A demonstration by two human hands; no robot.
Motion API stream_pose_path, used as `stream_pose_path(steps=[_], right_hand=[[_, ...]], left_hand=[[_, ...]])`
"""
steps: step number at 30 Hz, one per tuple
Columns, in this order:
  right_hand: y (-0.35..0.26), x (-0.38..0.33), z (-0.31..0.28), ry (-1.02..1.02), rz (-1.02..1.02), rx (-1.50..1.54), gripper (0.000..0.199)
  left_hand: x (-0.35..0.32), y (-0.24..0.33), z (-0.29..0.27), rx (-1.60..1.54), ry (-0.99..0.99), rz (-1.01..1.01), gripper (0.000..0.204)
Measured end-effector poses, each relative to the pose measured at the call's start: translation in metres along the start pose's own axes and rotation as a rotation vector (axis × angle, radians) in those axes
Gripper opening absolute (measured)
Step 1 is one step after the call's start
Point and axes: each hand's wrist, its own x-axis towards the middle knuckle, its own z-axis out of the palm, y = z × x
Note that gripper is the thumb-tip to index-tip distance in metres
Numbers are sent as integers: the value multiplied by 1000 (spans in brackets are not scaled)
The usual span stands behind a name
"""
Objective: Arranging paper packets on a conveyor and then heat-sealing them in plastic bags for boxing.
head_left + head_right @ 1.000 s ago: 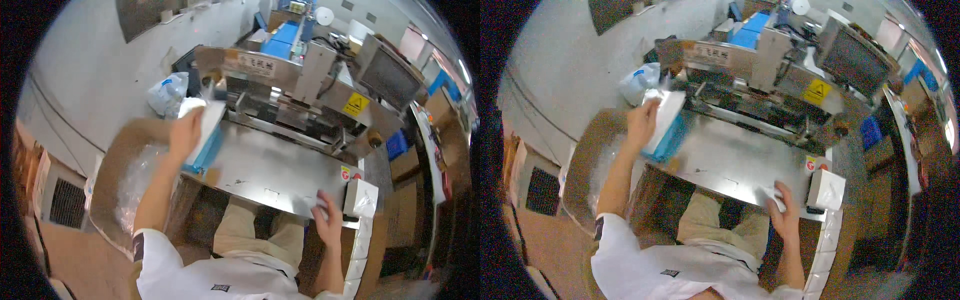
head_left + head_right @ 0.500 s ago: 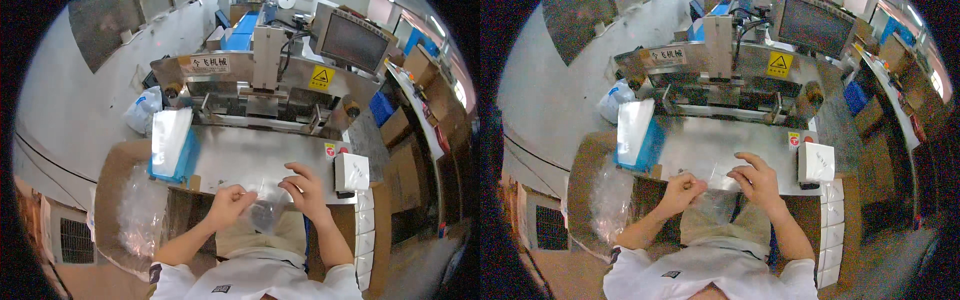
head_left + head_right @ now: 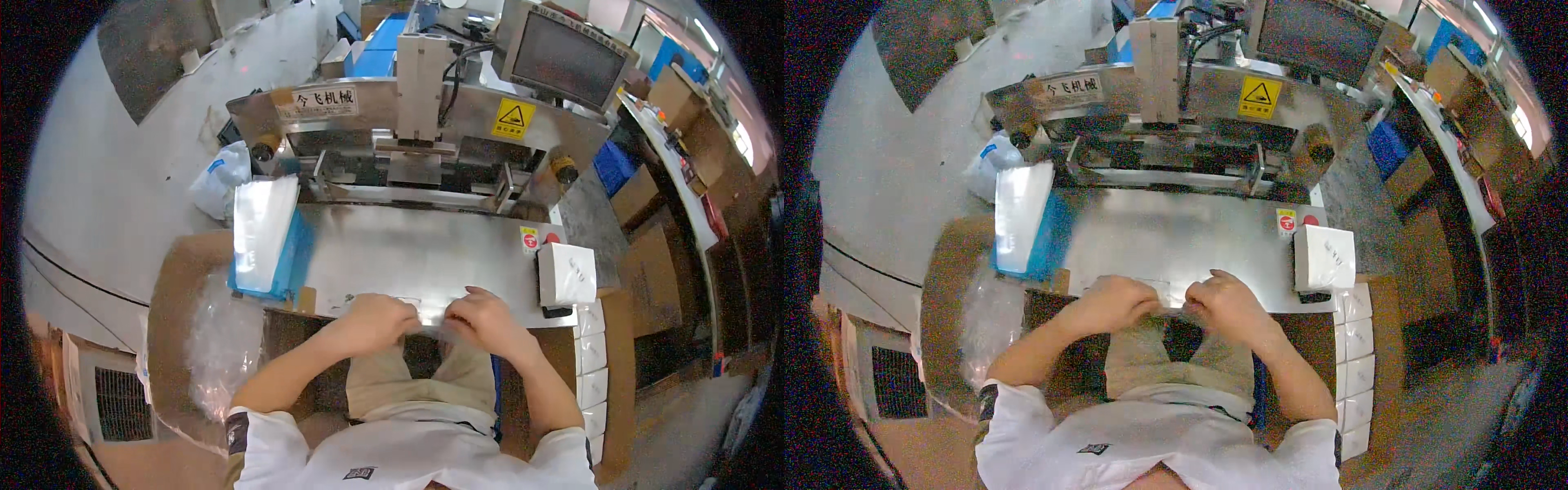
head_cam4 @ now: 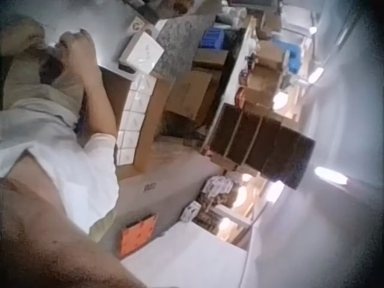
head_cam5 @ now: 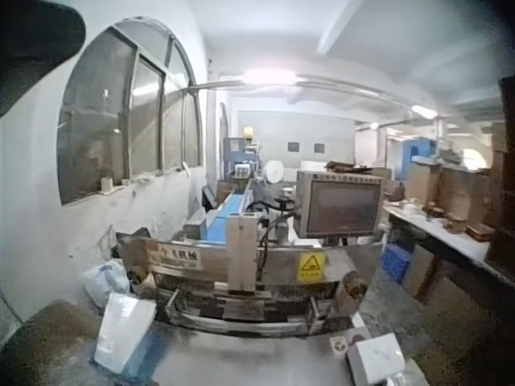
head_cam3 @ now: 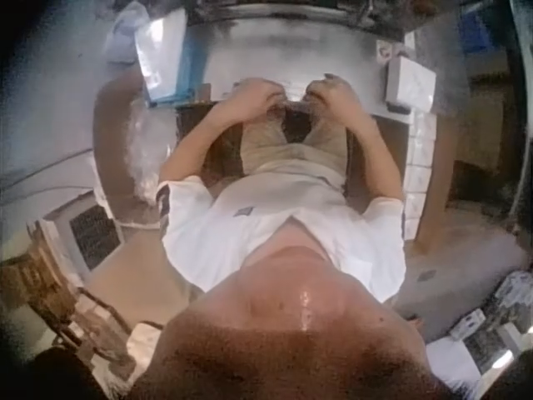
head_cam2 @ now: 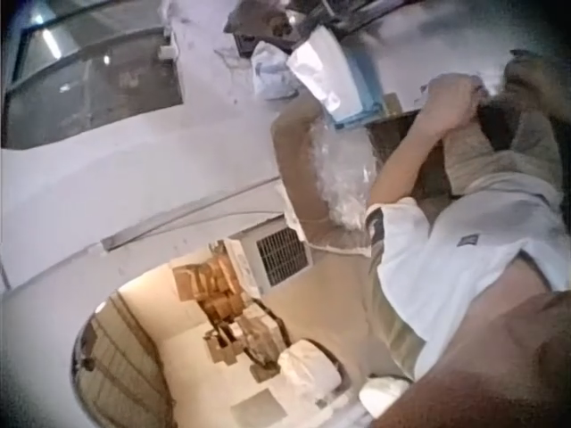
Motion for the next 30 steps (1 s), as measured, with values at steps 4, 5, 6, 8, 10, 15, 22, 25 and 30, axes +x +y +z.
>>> stream_pose_path(steps=[4,5,6,8,10,15,22,25,30], right_hand=[[5,-4,-30,-79,-115,126,11],[4,-2,-36,-113,-198,204,11],[6,1,-40,-148,-283,281,12],[28,16,-40,-171,-37,233,17],[65,36,-30,-122,-57,192,18],[139,119,-3,-18,220,283,14],[216,212,-28,116,300,40,26],[227,235,-35,195,407,-95,25],[166,247,11,23,291,-377,28]], left_hand=[[-11,2,-34,-38,-74,-52,23],[-12,1,-42,-122,-130,-55,24],[-10,-7,-43,-120,-124,-57,24],[0,-25,-47,-105,-49,-35,25],[27,-54,-61,-253,-184,-90,30],[104,-188,-58,-303,-210,-179,50],[199,-212,-131,-400,-73,-434,46],[217,-238,-116,-438,264,53,32],[225,-282,-65,-258,710,-25,25]])
